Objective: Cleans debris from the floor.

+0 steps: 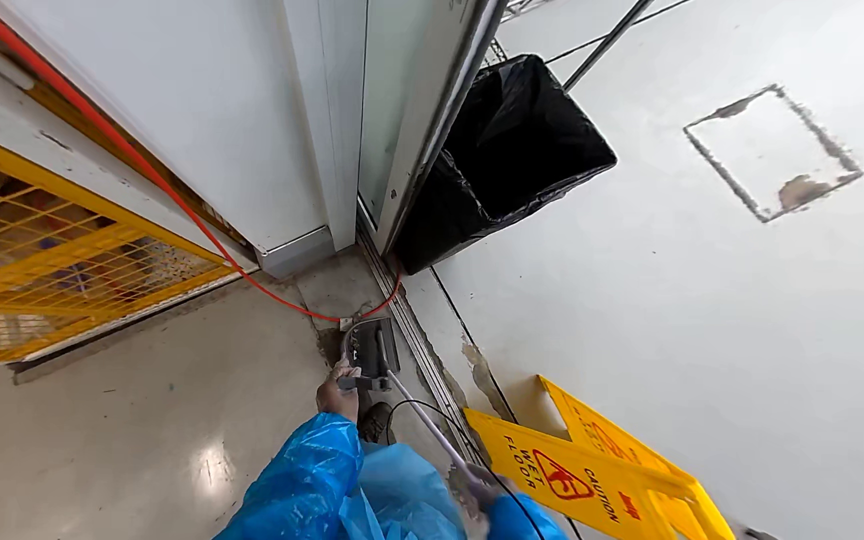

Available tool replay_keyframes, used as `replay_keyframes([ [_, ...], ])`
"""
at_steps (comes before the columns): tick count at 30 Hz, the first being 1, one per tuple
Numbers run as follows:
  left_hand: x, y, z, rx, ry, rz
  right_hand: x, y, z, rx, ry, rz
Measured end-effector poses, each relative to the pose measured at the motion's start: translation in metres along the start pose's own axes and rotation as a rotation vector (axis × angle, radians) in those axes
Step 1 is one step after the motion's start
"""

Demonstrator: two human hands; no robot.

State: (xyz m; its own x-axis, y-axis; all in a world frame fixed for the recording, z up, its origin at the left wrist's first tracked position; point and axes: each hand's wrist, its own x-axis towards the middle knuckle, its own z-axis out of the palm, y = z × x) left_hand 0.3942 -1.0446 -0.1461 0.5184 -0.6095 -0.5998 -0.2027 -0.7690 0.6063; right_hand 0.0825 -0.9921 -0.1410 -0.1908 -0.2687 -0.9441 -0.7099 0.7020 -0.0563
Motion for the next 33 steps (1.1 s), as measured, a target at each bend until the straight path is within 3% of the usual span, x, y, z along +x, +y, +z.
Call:
replay_keyframes([
  [2, -0.003, -0.003, -0.002, 0.003, 0.004, 0.0, -0.006, 0.026, -0.028, 0.035, 0.065, -0.044],
  [5, -0.01, -0.003, -0.004, 0.014, 0.009, -0.003, 0.0, 0.024, -0.033, -0.031, 0.153, -0.043],
  [7, -0.01, 0.001, -0.003, 0.009, 0.006, 0.003, 0.03, 0.005, -0.015, -0.121, 0.169, -0.002],
  [9, -0.012, 0.003, -0.004, 0.006, 0.01, -0.004, 0.056, -0.013, 0.03, -0.226, 0.105, 0.05],
  [11, -0.012, 0.004, -0.002, -0.005, 0.023, -0.008, 0.036, -0.038, 0.067, -0.311, -0.015, 0.067],
  [14, -0.014, 0.0, -0.005, 0.004, 0.019, -0.005, -0.011, -0.034, 0.062, -0.36, -0.197, -0.029],
  [17, -0.008, 0.001, -0.016, -0.022, 0.012, 0.029, -0.012, 0.008, 0.03, -0.115, -0.052, -0.139],
  [20, -0.011, -0.01, -0.039, -0.034, -0.003, 0.023, -0.028, 0.023, -0.001, -0.156, 0.041, -0.146],
  [25, -0.013, -0.045, -0.099, -0.066, 0.019, 0.132, -0.048, 0.013, -0.022, -0.063, 0.216, -0.008],
  [29, 0.003, -0.073, -0.154, -0.062, 0.082, 0.194, -0.032, 0.022, -0.001, 0.06, 0.251, 0.03],
  [33, 0.023, -0.1, -0.197, -0.075, 0.112, 0.206, -0.005, 0.019, 0.048, 0.144, 0.303, 0.041],
])
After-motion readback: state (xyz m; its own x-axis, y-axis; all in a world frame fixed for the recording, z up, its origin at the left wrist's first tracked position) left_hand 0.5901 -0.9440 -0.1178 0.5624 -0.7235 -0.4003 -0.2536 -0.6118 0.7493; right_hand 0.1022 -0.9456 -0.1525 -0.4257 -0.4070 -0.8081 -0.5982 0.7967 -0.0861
